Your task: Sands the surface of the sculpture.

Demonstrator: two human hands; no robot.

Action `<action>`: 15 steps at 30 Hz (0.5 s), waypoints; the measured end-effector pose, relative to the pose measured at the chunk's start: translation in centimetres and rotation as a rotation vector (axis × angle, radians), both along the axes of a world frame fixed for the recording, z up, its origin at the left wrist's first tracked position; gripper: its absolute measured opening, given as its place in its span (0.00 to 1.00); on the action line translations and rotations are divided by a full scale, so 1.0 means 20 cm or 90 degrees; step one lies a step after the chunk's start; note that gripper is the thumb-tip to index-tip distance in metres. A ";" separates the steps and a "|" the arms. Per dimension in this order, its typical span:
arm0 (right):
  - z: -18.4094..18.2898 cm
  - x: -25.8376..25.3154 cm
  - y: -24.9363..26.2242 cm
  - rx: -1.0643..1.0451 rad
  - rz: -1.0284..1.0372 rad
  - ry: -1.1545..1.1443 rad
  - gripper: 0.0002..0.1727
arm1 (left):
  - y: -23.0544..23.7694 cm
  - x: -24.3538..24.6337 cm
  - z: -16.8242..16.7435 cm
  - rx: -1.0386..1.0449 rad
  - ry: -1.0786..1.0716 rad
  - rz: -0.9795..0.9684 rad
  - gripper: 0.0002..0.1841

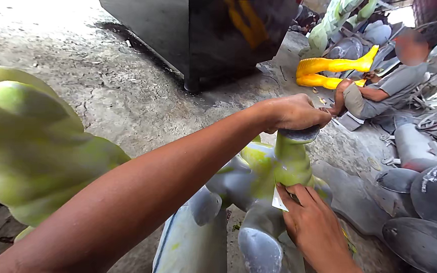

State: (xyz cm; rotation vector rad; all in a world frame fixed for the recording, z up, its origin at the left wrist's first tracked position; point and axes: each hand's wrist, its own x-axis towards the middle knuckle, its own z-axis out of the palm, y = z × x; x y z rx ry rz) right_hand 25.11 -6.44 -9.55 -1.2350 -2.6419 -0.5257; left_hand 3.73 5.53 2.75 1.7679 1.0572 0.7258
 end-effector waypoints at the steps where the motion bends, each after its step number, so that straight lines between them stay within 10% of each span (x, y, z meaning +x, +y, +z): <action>1: 0.01 0.01 0.01 -0.010 0.010 0.029 0.22 | 0.00 0.00 0.00 0.005 0.003 0.002 0.18; 15: -0.05 -0.20 0.04 0.015 -0.054 0.111 0.24 | -0.02 0.01 0.00 0.016 0.022 0.000 0.19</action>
